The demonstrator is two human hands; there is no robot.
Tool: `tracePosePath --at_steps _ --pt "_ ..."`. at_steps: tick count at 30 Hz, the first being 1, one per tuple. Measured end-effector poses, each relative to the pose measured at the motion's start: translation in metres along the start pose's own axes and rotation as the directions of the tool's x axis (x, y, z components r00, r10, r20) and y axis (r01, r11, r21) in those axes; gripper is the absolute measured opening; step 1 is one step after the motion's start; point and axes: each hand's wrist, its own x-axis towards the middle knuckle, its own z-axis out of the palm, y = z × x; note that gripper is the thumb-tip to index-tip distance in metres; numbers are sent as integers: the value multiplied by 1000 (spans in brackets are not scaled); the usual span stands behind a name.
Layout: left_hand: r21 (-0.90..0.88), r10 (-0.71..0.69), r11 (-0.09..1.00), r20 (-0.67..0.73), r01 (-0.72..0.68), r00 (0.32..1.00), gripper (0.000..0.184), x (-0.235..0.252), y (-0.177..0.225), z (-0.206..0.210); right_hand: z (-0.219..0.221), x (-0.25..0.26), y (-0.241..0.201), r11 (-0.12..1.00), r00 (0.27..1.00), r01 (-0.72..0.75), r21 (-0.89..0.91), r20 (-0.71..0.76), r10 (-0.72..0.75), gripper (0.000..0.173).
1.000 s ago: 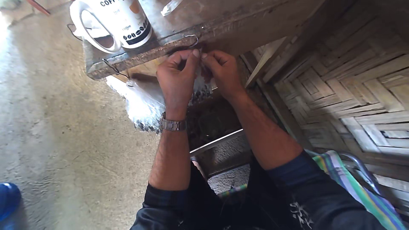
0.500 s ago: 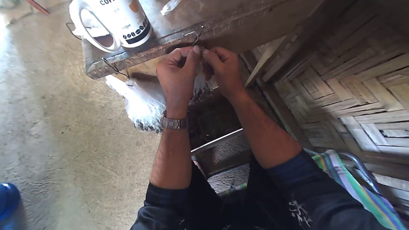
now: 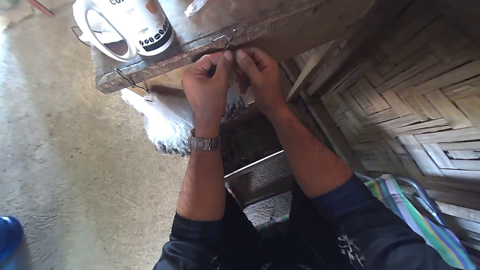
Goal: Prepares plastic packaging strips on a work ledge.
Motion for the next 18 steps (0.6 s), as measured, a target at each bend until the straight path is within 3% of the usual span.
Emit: tracePosePath --at_steps 18 --pt "-29 59 998 -45 -61 997 16 -3 1 6 0 3 -7 998 998 41 -37 -39 -43 20"
